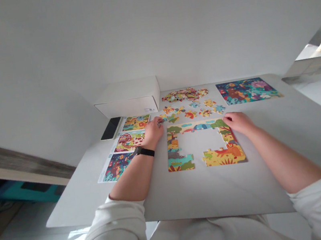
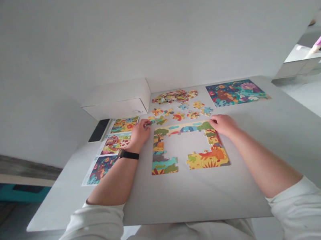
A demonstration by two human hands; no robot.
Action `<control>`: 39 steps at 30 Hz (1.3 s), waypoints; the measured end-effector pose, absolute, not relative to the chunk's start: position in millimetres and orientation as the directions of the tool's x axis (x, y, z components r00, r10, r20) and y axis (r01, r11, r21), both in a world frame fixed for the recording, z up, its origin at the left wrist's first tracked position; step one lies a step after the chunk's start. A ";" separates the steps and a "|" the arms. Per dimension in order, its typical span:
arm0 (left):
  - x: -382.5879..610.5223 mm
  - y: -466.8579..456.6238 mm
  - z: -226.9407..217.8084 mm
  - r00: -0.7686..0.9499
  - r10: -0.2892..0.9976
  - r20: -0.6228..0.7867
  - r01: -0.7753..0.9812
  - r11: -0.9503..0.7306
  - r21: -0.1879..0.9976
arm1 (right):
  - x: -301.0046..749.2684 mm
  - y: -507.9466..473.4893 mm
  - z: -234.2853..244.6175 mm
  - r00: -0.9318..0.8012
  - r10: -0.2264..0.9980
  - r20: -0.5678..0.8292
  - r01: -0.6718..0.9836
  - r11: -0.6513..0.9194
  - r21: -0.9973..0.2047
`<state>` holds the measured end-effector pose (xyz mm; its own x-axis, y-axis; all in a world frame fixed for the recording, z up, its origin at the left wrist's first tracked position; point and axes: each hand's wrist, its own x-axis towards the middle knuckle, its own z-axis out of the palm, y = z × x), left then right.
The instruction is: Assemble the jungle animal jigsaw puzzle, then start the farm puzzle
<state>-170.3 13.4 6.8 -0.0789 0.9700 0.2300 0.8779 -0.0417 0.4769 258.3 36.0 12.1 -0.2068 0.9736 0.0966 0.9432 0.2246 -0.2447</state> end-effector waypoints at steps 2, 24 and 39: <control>-169.4 13.0 6.2 -0.092 0.966 0.240 0.885 -0.030 0.464 | 257.9 35.6 13.2 -0.210 0.974 0.088 0.945 0.225 -0.236; -194.8 53.7 48.4 -0.079 0.992 0.098 0.928 0.037 0.372 | 255.9 38.0 13.9 -0.212 0.973 0.091 0.942 0.229 -0.248; -205.3 80.8 31.1 -0.013 0.999 0.037 0.920 -0.002 0.393 | 255.5 38.3 16.0 -0.220 0.973 0.077 0.949 0.231 -0.212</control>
